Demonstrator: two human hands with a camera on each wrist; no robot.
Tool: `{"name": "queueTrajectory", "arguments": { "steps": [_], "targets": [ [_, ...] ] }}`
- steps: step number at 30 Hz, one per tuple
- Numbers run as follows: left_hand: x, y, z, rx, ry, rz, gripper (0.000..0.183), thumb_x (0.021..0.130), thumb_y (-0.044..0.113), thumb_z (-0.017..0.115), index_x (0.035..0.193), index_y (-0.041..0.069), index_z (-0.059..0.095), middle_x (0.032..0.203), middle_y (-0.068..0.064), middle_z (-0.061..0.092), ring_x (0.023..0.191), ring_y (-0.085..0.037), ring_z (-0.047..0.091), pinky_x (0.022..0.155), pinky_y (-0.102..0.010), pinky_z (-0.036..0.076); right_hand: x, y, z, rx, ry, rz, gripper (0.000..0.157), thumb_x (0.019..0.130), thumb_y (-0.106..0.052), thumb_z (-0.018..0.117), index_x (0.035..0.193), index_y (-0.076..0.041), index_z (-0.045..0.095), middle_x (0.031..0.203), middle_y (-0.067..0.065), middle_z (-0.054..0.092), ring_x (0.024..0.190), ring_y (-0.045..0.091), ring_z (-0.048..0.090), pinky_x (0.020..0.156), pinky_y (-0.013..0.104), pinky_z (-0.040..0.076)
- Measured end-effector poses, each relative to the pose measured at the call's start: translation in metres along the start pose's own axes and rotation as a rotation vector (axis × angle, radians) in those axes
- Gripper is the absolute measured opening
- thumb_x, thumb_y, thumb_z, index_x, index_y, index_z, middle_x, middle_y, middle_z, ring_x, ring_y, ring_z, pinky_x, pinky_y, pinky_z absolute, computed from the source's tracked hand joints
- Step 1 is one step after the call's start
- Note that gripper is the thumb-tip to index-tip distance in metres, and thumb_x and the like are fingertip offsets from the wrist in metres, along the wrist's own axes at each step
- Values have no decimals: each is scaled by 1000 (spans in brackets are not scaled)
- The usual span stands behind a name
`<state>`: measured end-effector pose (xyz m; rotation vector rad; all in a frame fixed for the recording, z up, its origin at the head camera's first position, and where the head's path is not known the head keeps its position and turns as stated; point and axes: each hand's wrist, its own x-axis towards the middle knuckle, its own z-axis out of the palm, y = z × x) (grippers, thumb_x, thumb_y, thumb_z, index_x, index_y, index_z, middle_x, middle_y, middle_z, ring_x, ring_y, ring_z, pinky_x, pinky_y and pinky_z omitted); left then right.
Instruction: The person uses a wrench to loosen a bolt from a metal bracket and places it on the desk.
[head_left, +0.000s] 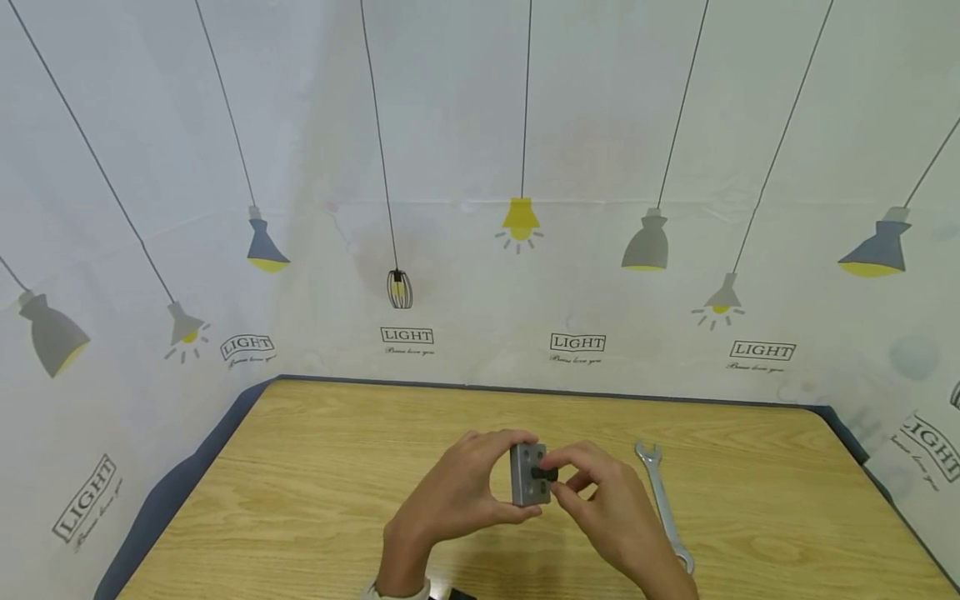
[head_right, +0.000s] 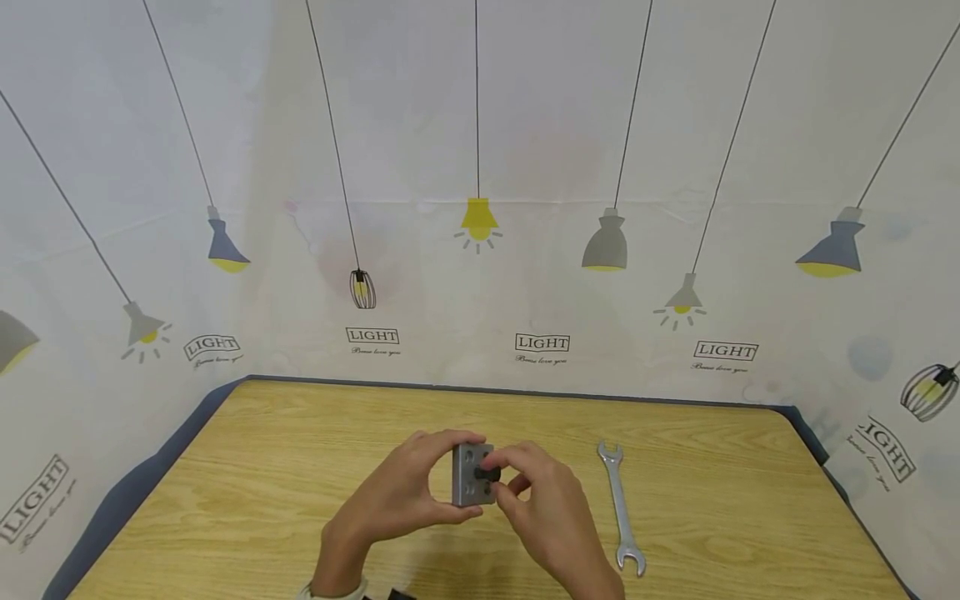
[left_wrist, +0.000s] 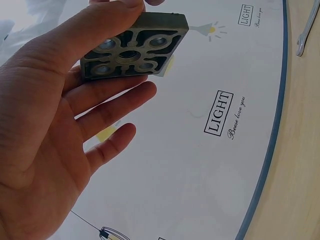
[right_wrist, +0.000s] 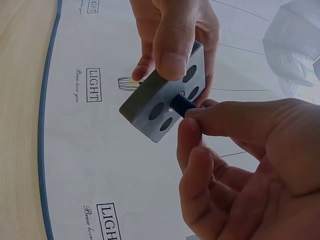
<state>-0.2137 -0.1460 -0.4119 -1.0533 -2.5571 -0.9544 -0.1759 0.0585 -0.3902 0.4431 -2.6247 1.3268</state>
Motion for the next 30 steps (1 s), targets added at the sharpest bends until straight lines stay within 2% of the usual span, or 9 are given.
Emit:
{"name": "queueTrajectory", "arguments": {
  "steps": [4, 7, 10, 13, 16, 21, 25, 30],
  "targets": [
    [0, 0, 0, -6, 1, -3, 66, 73, 38, 88, 130, 19, 59, 119, 11, 67, 102, -2, 59, 93, -30, 46, 1, 0, 0, 2, -10, -1, 30, 81, 5, 76, 99, -19, 72, 104, 0, 69, 74, 6, 64, 64, 22, 53],
    [0, 0, -1, -9, 0, -5, 67, 73, 38, 88, 131, 18, 59, 121, 11, 66, 105, -3, 60, 94, -32, 46, 1, 2, -2, 17, -44, 9, 39, 82, 4, 76, 113, -18, 69, 109, 4, 68, 74, 5, 64, 61, 22, 52],
    [0, 0, -1, -6, -2, -8, 68, 74, 37, 88, 132, 18, 59, 124, 10, 66, 108, -4, 60, 95, -34, 47, 1, 3, -4, 51, -99, 56, 54, 85, -6, 77, 134, -19, 57, 117, 7, 66, 75, 5, 66, 61, 23, 52],
    [0, 0, -2, 1, -3, -5, 68, 74, 37, 88, 132, 17, 59, 124, 9, 66, 109, -5, 60, 95, -34, 47, 1, 5, -6, 82, -126, 135, 60, 89, -21, 75, 142, -18, 48, 117, 6, 66, 76, 6, 66, 62, 25, 52],
    [0, 0, -1, -1, -7, -8, 67, 74, 38, 87, 132, 17, 59, 122, 10, 66, 107, -4, 60, 95, -33, 46, 2, 5, -6, 89, -106, 204, 46, 92, -33, 70, 133, -16, 58, 102, 0, 70, 72, 7, 64, 62, 26, 50],
    [1, 1, 0, -6, -9, -12, 67, 74, 38, 87, 132, 19, 58, 120, 13, 66, 105, -2, 59, 95, -32, 46, 4, 4, -3, 70, -70, 227, 22, 95, -34, 66, 106, -15, 71, 78, -5, 66, 64, 10, 62, 58, 26, 49],
    [1, 1, 2, 2, -4, 1, 67, 74, 38, 87, 131, 19, 58, 121, 12, 66, 103, -3, 59, 95, -32, 46, 5, 3, 0, 53, -63, 245, 11, 95, -28, 67, 96, -18, 72, 74, -7, 64, 63, 12, 61, 57, 26, 48],
    [1, 1, 1, 6, 2, 6, 67, 74, 38, 88, 131, 19, 59, 120, 12, 66, 103, -3, 60, 93, -31, 46, 4, 4, 2, 49, -58, 228, 12, 95, -29, 67, 96, -18, 72, 74, -6, 64, 64, 14, 62, 56, 25, 48]
  ]
}}
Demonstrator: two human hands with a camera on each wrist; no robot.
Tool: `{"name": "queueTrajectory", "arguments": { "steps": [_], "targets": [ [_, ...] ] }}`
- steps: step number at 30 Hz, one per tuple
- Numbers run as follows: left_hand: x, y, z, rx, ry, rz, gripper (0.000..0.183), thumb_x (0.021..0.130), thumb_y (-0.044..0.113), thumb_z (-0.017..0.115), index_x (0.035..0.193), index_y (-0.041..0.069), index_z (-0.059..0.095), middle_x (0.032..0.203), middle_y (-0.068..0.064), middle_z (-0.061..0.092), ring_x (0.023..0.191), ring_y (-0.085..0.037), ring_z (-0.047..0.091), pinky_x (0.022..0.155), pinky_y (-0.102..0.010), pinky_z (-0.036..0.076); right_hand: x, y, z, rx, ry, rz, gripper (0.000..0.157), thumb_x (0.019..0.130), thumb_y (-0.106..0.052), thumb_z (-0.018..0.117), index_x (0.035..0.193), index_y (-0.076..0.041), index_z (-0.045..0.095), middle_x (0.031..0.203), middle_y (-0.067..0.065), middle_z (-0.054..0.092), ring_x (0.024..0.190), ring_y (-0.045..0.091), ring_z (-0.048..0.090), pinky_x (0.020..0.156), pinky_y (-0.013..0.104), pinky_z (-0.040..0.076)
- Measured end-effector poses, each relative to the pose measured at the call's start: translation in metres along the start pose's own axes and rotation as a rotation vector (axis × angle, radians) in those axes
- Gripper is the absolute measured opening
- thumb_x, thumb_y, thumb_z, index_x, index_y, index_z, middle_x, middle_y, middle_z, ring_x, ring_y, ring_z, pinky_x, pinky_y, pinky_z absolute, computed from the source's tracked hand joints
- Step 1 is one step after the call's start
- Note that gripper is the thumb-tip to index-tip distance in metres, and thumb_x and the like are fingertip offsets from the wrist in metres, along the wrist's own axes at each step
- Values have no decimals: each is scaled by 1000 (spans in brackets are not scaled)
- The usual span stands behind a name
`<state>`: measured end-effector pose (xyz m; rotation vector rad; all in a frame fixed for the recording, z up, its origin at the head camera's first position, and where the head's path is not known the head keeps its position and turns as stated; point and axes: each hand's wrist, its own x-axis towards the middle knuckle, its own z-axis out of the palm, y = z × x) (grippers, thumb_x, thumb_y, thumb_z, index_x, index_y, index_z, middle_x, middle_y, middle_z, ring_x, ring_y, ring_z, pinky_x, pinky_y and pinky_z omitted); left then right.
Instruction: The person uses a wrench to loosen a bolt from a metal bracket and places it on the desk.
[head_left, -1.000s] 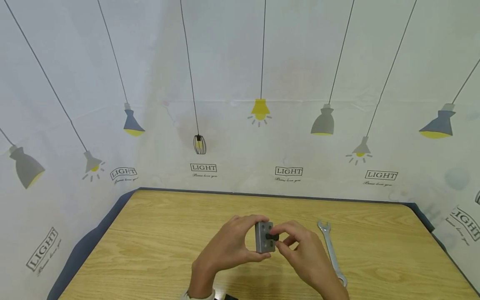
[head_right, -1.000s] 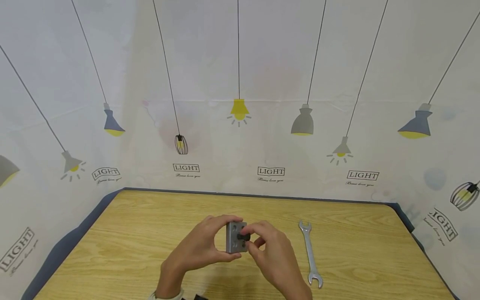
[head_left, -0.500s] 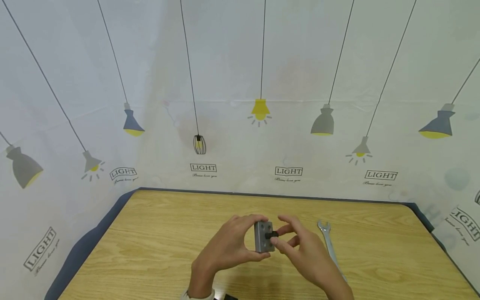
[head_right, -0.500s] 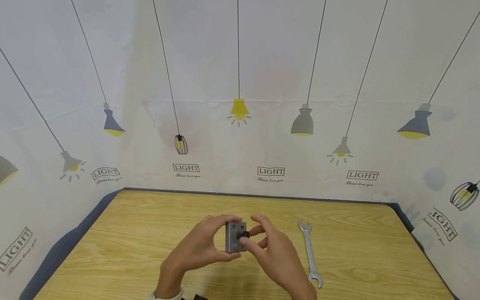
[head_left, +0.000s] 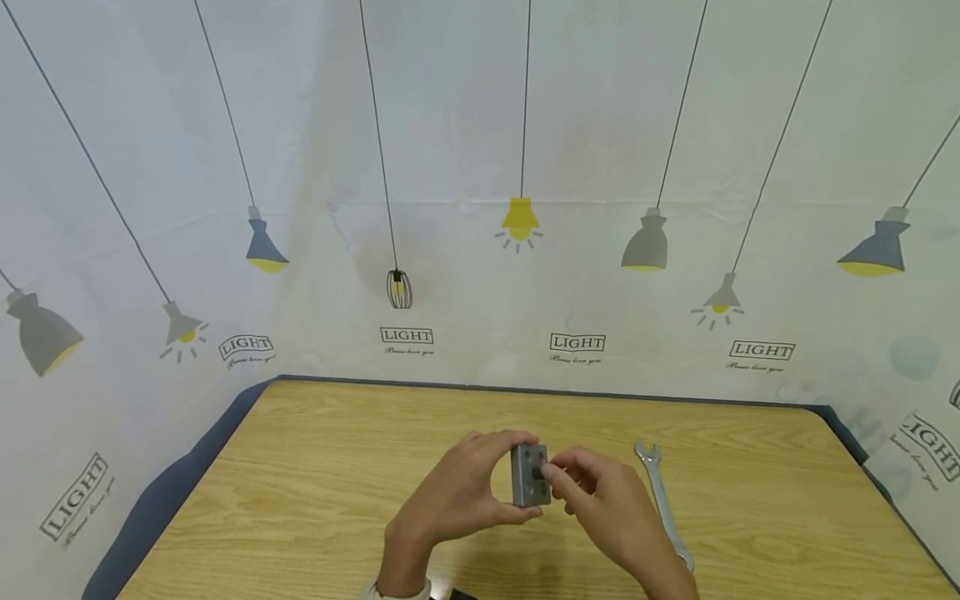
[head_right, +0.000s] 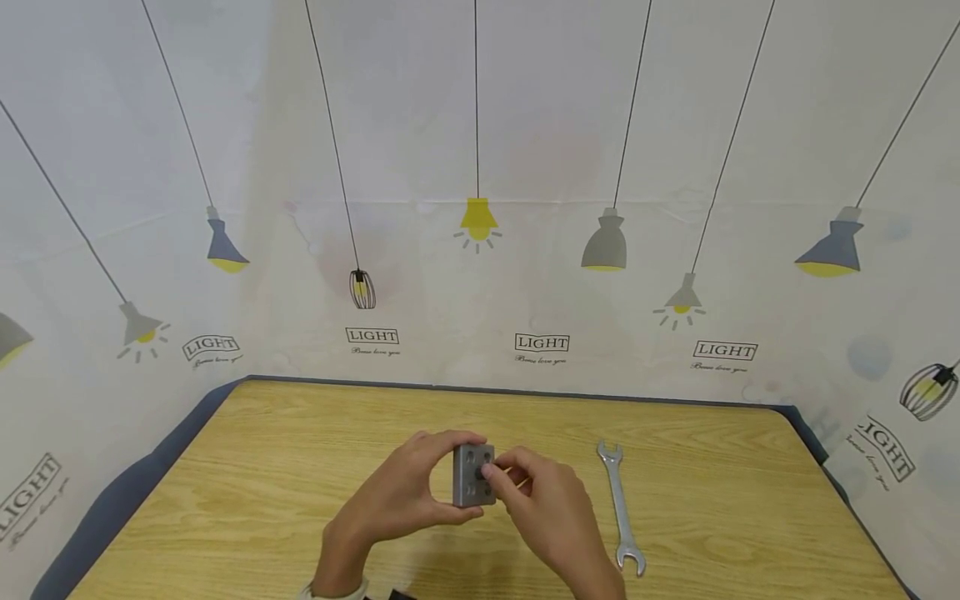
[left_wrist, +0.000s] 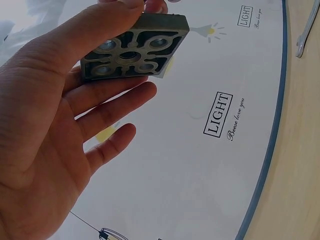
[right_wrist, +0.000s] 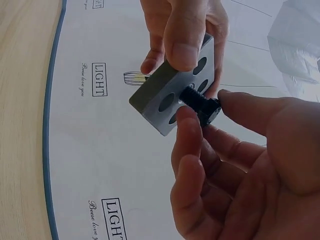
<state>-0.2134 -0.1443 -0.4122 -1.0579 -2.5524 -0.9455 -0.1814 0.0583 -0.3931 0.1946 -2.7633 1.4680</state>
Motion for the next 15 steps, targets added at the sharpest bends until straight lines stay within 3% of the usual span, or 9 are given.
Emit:
{"name": "queueTrajectory", "arguments": {
  "steps": [15],
  "targets": [
    [0, 0, -1, 2, -1, 7, 67, 74, 38, 88, 131, 18, 59, 120, 11, 67, 102, -3, 60, 92, -30, 46, 0, 2, -2, -20, -11, -104, 14, 94, -27, 69, 101, -15, 71, 75, -8, 67, 62, 9, 61, 55, 24, 46]
  ]
}}
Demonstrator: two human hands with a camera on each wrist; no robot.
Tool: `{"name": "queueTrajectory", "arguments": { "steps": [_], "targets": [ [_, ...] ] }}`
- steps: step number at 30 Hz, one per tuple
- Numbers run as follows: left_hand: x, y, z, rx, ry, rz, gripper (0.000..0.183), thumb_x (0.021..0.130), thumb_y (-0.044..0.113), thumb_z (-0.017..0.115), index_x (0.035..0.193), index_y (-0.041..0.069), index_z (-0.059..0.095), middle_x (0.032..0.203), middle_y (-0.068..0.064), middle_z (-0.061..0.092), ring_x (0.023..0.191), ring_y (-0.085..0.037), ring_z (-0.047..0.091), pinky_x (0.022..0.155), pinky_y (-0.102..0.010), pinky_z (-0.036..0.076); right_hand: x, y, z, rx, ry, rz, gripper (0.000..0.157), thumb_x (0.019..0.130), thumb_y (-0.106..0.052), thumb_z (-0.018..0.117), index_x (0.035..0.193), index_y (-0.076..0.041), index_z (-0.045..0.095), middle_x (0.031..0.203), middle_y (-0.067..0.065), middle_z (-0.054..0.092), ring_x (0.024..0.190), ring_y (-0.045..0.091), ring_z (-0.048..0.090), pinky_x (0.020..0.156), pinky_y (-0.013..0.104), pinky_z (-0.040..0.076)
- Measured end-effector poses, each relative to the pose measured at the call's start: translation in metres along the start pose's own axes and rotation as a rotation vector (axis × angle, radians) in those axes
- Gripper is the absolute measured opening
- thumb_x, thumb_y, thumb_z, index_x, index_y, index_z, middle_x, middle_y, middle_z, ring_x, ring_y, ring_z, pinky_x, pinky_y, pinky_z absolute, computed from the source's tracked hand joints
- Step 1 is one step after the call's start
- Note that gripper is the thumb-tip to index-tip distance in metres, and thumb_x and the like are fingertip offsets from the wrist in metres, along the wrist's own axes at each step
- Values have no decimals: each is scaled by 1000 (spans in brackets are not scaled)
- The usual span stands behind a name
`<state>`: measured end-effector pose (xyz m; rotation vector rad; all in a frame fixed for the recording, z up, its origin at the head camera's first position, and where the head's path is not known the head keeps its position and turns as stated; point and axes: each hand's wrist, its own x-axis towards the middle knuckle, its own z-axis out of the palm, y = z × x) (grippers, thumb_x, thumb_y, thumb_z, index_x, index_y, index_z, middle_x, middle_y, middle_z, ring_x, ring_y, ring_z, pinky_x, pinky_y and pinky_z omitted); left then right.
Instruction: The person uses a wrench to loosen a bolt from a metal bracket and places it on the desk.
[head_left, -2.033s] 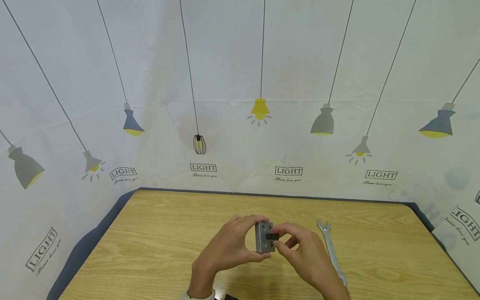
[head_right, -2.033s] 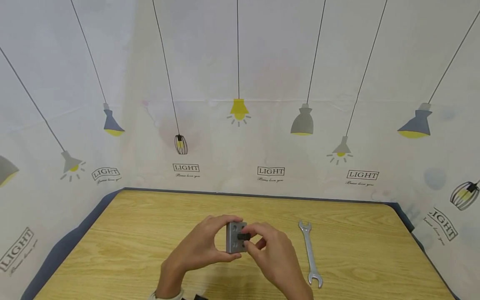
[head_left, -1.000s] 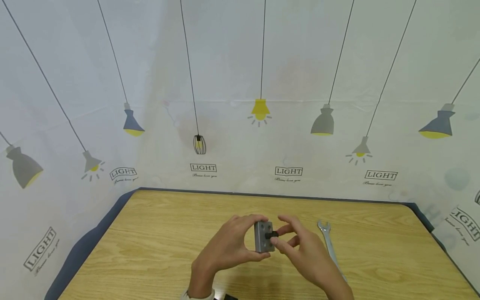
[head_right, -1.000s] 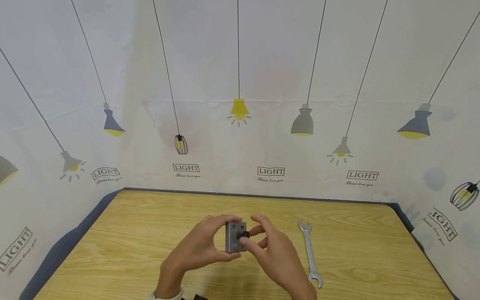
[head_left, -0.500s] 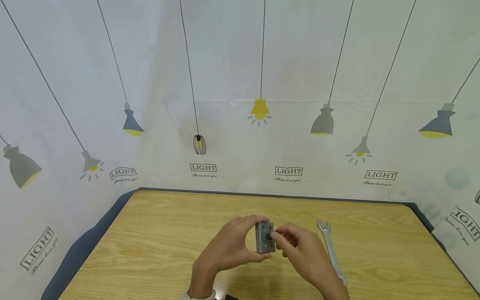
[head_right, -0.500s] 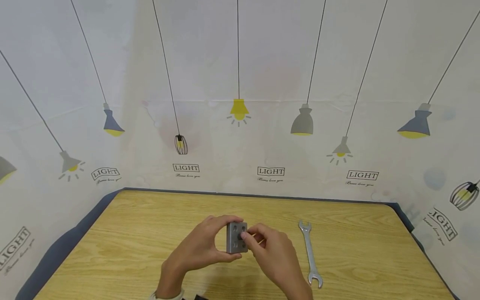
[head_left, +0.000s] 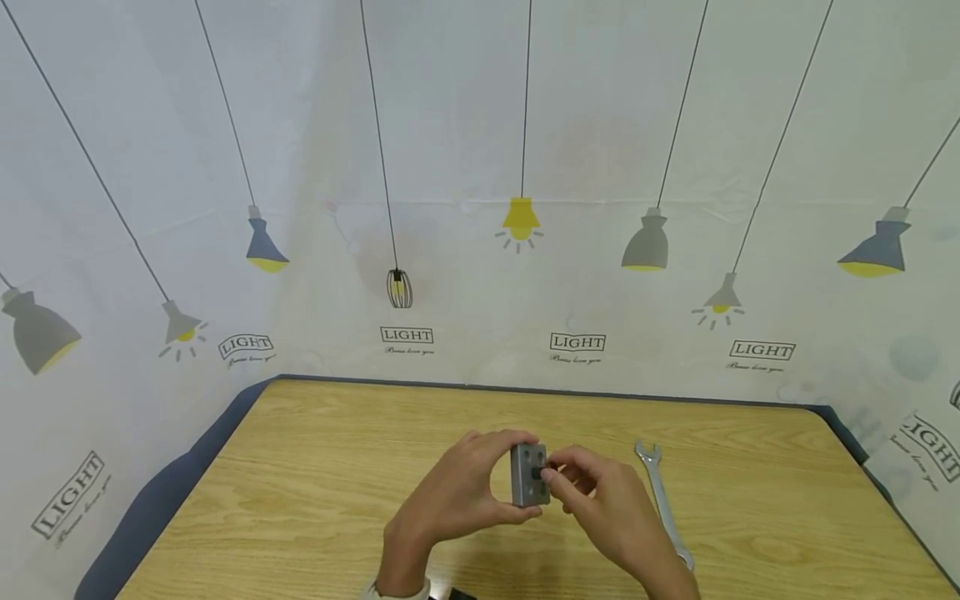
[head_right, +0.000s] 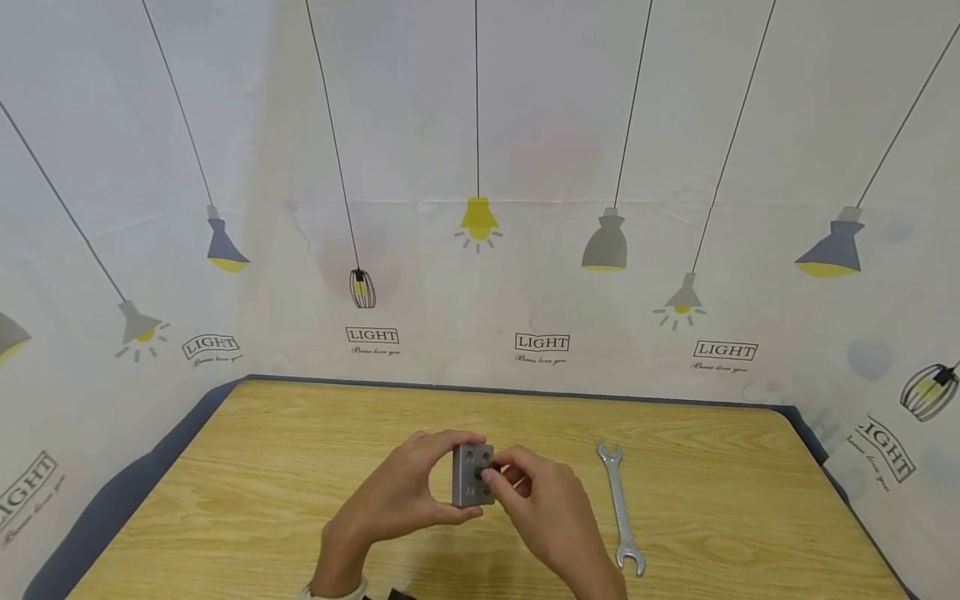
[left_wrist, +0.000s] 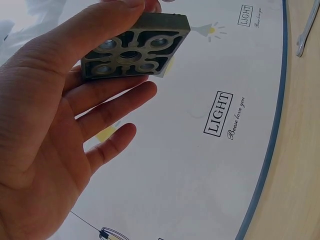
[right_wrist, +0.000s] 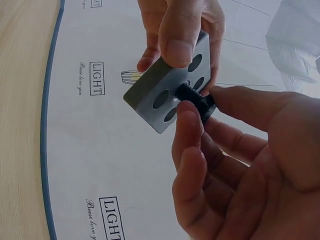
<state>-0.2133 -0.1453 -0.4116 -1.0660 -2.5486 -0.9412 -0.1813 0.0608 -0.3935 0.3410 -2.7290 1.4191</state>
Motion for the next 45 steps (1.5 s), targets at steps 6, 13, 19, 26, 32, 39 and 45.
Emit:
{"name": "queueTrajectory", "arguments": {
  "steps": [6, 13, 19, 26, 32, 39, 45],
  "targets": [
    [0, 0, 0, -2, -3, 0, 67, 74, 39, 87, 131, 18, 59, 121, 11, 66, 104, -3, 60, 93, -31, 46, 0, 0, -1, -13, -4, -26, 14, 94, -26, 69, 103, -16, 71, 79, -7, 69, 63, 4, 60, 56, 23, 48],
    [0, -1, 1, -7, -7, -4, 67, 74, 39, 87, 132, 19, 59, 122, 11, 66, 107, -4, 60, 95, -32, 46, 0, 0, -2, -42, 3, -52, 12, 92, -21, 71, 103, -18, 72, 84, -5, 70, 68, 5, 62, 61, 22, 51],
    [0, -1, 0, -16, -9, -11, 68, 74, 39, 88, 132, 20, 58, 123, 11, 66, 107, -3, 60, 95, -33, 46, -2, -1, -2, -35, 13, -60, 13, 91, -15, 71, 104, -18, 72, 87, -4, 69, 70, 6, 62, 60, 23, 51],
    [0, -1, 0, -30, -10, -13, 68, 74, 38, 88, 132, 20, 58, 121, 12, 66, 106, -3, 60, 95, -34, 46, -3, -3, -2, -19, 26, -90, 17, 89, -12, 73, 103, -20, 72, 94, -2, 69, 70, 4, 62, 58, 23, 49],
    [0, -1, 0, -30, -8, -9, 67, 74, 37, 88, 131, 19, 59, 120, 12, 67, 104, -2, 60, 94, -32, 46, -4, -2, -2, -5, 19, -105, 19, 87, -8, 74, 102, -20, 71, 103, 1, 69, 70, 3, 62, 57, 23, 50],
    [0, 0, 0, -28, -6, -12, 67, 74, 37, 88, 131, 19, 59, 120, 11, 67, 103, -2, 60, 93, -31, 46, -4, -2, -1, -11, 24, -132, 25, 84, 0, 74, 100, -18, 70, 108, 3, 69, 71, 3, 62, 58, 22, 50],
    [0, 0, 0, -24, -3, -8, 67, 73, 37, 88, 131, 19, 60, 119, 11, 67, 102, -2, 59, 92, -30, 46, -5, -2, -1, -18, 30, -151, 26, 84, 3, 73, 98, -18, 70, 105, 3, 68, 71, 3, 63, 58, 22, 51]
  ]
}}
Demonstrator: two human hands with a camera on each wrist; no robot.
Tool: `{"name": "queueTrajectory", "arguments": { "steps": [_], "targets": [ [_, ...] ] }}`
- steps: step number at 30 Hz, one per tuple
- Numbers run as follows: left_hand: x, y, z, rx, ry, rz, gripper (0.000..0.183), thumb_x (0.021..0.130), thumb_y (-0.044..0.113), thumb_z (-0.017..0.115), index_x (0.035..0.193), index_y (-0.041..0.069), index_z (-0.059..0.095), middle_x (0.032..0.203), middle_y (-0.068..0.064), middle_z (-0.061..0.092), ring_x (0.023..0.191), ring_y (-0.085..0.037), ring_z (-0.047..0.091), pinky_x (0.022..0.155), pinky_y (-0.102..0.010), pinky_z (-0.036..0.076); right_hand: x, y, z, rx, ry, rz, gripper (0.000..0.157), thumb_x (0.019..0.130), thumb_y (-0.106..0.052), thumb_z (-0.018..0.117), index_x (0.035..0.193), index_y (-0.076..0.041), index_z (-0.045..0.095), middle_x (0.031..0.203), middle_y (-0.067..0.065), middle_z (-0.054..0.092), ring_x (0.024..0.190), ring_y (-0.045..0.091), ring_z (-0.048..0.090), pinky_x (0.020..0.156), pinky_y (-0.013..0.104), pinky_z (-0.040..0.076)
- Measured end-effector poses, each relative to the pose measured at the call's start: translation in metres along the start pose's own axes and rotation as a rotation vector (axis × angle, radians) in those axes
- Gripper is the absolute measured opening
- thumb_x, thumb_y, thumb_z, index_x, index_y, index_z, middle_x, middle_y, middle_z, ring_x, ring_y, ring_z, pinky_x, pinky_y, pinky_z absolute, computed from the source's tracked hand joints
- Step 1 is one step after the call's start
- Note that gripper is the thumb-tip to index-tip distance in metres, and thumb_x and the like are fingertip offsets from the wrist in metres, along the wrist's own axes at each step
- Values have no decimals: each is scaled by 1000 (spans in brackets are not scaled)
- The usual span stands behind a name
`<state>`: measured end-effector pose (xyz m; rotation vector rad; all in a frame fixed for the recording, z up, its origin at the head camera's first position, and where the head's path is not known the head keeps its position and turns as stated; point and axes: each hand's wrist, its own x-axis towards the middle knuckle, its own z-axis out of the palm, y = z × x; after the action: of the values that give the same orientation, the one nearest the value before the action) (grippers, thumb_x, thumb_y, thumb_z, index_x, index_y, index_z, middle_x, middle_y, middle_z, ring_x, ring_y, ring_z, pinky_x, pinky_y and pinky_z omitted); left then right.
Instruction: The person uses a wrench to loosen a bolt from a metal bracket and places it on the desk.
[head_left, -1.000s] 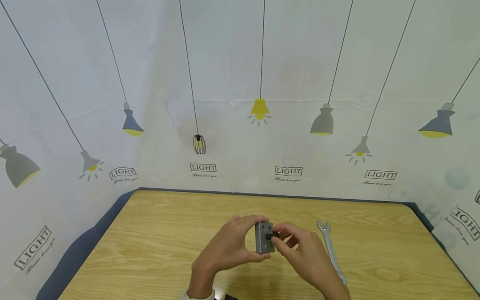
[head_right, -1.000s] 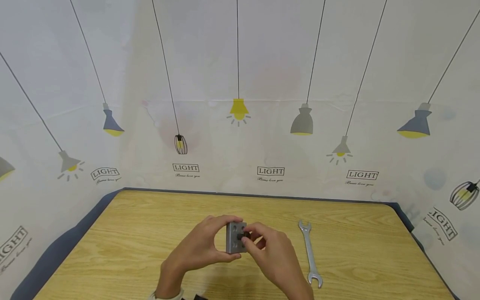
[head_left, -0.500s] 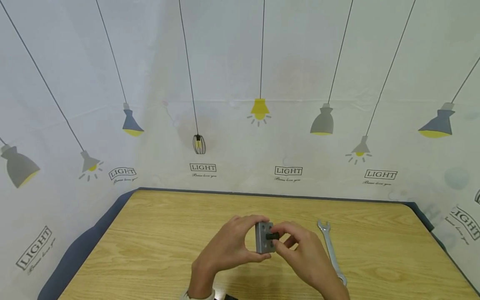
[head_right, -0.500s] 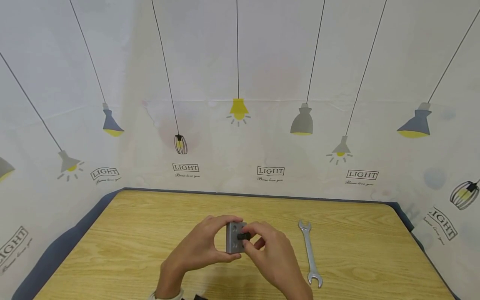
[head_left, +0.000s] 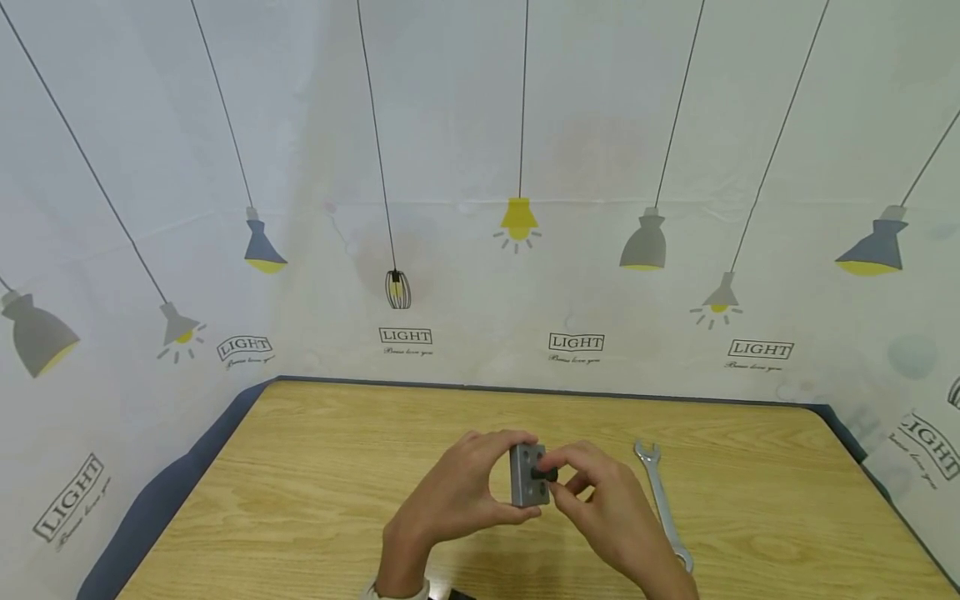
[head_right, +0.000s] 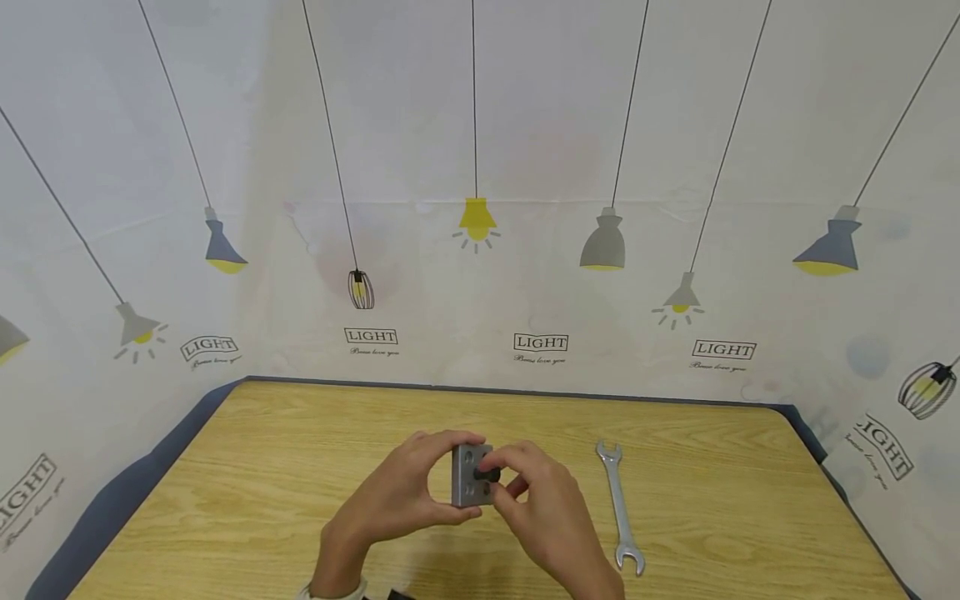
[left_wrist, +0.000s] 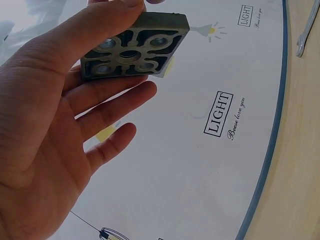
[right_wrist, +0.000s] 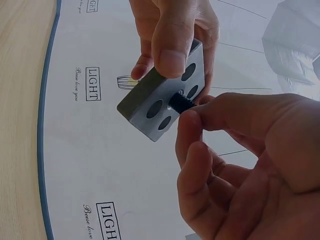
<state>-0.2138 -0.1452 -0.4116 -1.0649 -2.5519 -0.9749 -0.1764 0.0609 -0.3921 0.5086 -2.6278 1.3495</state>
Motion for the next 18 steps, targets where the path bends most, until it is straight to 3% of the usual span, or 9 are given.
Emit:
{"name": "queueTrajectory", "arguments": {
  "steps": [13, 18],
  "targets": [
    [-1, -2, 1, -1, 9, 8, 67, 73, 37, 89, 130, 19, 59, 118, 11, 67, 101, -3, 59, 92, -31, 47, 0, 2, 1, 1, -3, -45, 30, 83, 8, 72, 96, -19, 69, 104, 3, 66, 72, 4, 63, 61, 22, 52],
    [-2, -3, 1, 7, 18, 13, 67, 73, 38, 89, 130, 18, 59, 119, 11, 67, 101, -3, 60, 91, -31, 47, -1, 2, 1, 45, 12, -42, 27, 83, 3, 75, 102, -17, 69, 115, 8, 66, 73, 4, 65, 59, 24, 53]
  ]
}}
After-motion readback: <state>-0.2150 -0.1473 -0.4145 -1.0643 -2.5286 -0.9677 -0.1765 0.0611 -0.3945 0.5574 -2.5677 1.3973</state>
